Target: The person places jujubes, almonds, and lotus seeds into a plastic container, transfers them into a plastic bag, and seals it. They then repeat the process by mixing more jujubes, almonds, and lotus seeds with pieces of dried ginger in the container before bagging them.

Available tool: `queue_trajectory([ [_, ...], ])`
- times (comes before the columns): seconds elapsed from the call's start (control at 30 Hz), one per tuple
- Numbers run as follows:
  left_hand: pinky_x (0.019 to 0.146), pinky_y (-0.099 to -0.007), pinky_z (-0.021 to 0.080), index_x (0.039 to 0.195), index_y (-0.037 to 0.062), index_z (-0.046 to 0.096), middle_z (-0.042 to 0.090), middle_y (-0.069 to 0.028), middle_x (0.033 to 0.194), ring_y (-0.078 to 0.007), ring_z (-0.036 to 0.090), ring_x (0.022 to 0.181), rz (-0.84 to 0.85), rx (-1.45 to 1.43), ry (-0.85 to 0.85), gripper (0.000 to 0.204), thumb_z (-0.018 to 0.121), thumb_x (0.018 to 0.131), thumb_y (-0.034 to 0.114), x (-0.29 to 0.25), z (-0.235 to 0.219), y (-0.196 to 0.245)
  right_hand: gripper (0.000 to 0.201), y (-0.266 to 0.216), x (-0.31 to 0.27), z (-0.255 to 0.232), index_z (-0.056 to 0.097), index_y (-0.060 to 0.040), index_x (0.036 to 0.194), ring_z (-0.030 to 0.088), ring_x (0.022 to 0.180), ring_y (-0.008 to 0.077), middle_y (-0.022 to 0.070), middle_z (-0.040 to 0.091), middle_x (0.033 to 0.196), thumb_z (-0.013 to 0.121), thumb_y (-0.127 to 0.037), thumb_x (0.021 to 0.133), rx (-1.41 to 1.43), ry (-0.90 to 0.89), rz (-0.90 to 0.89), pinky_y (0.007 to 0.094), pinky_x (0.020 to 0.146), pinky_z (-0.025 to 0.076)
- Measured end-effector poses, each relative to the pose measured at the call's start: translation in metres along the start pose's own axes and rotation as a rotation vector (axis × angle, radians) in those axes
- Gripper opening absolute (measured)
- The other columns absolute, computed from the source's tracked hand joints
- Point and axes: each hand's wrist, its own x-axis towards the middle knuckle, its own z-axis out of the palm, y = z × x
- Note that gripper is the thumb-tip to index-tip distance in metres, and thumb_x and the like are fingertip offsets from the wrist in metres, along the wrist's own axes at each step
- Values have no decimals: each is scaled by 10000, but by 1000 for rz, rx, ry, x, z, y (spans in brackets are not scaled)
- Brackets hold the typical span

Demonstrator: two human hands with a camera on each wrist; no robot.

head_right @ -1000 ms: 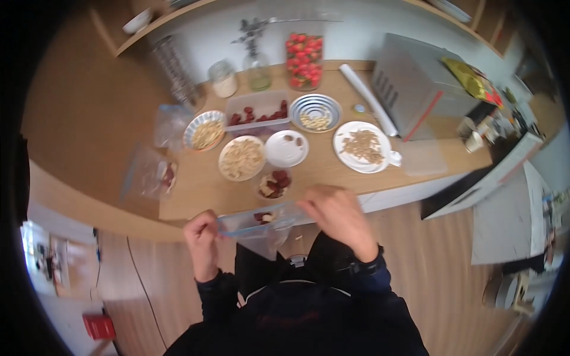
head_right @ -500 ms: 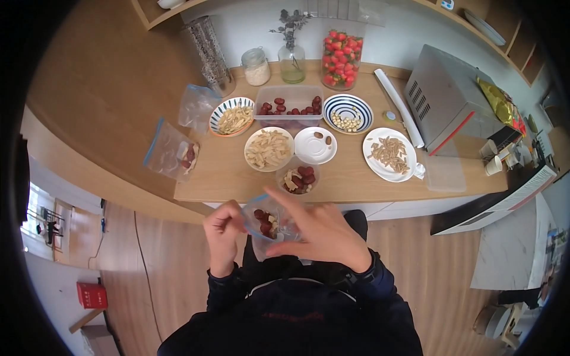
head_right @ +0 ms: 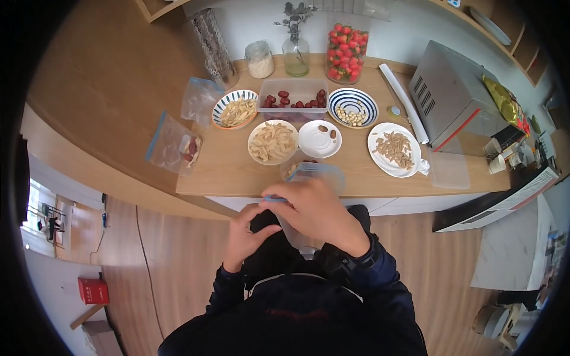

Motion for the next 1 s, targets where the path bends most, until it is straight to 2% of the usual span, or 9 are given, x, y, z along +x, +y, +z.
queue_trajectory([
  [0.1,935,-369,531,1198,26,695,716,-169,1166,-277,694,1093,-65,57,123,501,874,736,99,-7,20,-7,157,-3,6,11,732,-55,996,694,674,241,101,717,782,736,-162,880,46,58,-21,318,614,516],
  [0.2,897,-337,523,1134,17,708,725,-155,1101,-242,694,1028,-233,-94,213,382,830,778,80,-5,39,-12,135,-2,13,31,726,-55,984,697,682,242,96,723,801,723,-137,876,34,121,-88,336,613,523],
  [0.3,860,-306,498,1109,-10,668,704,-122,1058,-196,659,993,-176,-79,280,292,758,842,63,-10,55,-33,107,-4,19,48,713,-64,966,700,694,251,90,725,812,701,-102,866,5,158,-170,357,613,532],
  [0.4,855,-292,474,1165,-5,590,651,-101,1105,-172,614,1018,-194,-360,398,308,708,894,79,0,66,-20,112,-8,22,55,697,-71,960,703,700,264,86,722,808,688,-80,849,-3,175,-223,366,609,537],
  [0.43,912,-309,464,1260,11,508,605,-101,1179,-162,586,1099,-149,-532,443,384,679,922,80,2,69,-21,118,-8,22,55,691,-73,960,703,700,269,85,720,805,685,-75,842,-2,184,-236,367,606,538],
  [0.53,955,-321,449,1286,39,487,570,-78,1217,-153,562,1119,-123,-580,591,402,671,932,87,0,71,-4,149,-4,21,55,694,-84,967,698,679,265,78,715,792,693,-76,818,-13,250,-232,360,590,532],
  [0.7,983,-353,440,1192,24,549,542,-92,1227,-208,546,1142,-292,-434,415,294,667,926,64,-13,62,-21,181,-5,15,67,687,-107,941,669,624,241,54,677,729,729,-78,767,-22,280,-303,353,560,516],
  [0.83,982,-358,440,1171,21,557,539,-101,1229,-221,543,1144,-239,-321,417,271,667,926,63,-21,63,-33,198,-16,4,88,673,-90,933,654,616,230,37,650,704,749,-90,751,-18,314,-334,347,562,509],
  [1.0,981,-363,440,1145,18,568,535,-113,1231,-238,539,1148,-149,-152,450,243,666,927,61,-29,64,-44,170,-17,-8,93,610,-84,940,646,618,218,23,608,699,707,-139,812,24,333,-323,380,581,499],
])
